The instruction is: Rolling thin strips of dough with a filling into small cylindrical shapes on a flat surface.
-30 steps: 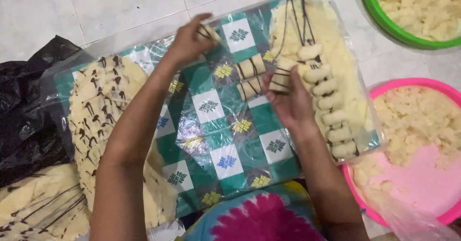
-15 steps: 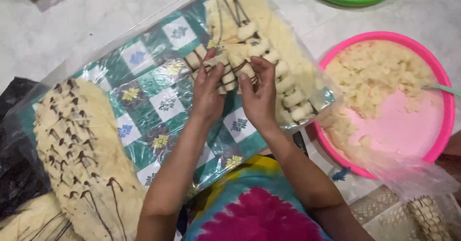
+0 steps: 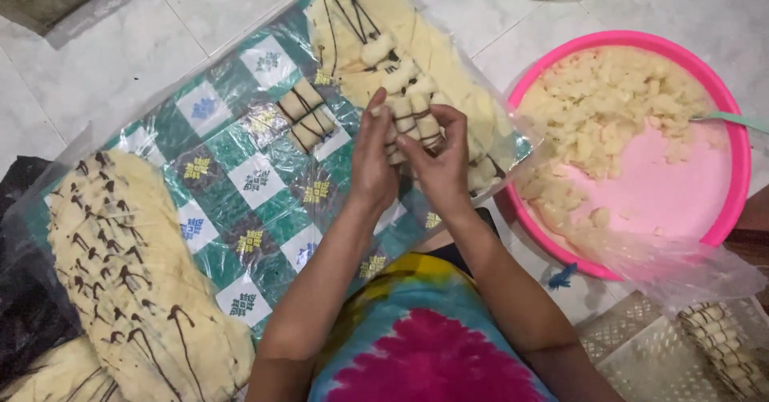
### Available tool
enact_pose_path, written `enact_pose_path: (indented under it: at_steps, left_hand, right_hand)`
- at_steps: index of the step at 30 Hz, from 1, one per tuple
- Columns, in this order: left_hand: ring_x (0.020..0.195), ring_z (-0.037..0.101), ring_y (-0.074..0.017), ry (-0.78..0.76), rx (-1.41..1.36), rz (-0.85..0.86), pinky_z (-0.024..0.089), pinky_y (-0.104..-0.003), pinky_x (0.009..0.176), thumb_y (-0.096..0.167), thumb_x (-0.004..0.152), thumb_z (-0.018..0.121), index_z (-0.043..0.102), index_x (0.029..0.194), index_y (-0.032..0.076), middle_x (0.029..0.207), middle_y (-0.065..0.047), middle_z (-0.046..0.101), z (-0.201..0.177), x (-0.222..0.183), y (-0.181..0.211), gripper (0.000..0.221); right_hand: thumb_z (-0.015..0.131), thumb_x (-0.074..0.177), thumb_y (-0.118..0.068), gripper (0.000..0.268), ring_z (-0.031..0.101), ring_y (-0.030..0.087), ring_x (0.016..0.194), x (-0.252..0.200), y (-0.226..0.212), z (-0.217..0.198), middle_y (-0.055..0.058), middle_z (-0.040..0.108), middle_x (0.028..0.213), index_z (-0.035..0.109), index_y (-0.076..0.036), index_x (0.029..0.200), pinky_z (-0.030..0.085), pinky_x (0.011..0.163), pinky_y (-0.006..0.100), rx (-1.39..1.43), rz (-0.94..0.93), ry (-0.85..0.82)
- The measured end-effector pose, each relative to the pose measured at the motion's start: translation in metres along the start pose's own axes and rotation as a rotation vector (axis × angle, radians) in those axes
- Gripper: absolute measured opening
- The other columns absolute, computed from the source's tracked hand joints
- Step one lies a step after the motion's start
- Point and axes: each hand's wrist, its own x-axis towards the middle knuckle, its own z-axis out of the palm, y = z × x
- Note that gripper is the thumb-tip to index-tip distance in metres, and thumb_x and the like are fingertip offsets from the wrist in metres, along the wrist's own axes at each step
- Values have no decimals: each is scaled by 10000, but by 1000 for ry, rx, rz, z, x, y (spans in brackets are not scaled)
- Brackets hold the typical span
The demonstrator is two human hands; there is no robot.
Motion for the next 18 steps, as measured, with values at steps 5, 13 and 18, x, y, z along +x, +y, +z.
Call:
enact_pose_path:
  at_steps: [5, 13, 18]
  left_hand:
    - [1155, 700, -369, -35, -103, -68, 599, -534, 941, 340, 1053, 632, 588, 1433, 120, 1311, -272, 672, -10, 10, -15, 441]
    - [1068, 717, -341, 207, 39, -98, 599, -475, 899, 387, 1004, 673, 662, 1291, 137, 1207, -181, 736, 15, 2, -25, 380]
    - [1075, 684, -289, 196, 130, -60, 596, -445, 920, 388, 1018, 662, 625, 1344, 105, 1206, -152, 677, 26, -1, -45, 434]
  right_hand:
    - [817, 886, -57, 638, 687, 271, 1098, 3, -2, -16, 111, 555, 1282, 415, -102, 1379, 649, 856, 441, 443, 263, 103]
    - [854, 876, -57, 605, 563, 224, 1229, -8, 8, -20, 101, 541, 1303, 474, -92, 1345, 506, 1001, 390, 102, 28, 174]
    - [876, 848, -12, 637, 522, 148, 1252, -16, 29, -21, 86, 533, 1315, 464, -74, 1329, 486, 1049, 312, 44, -100, 233]
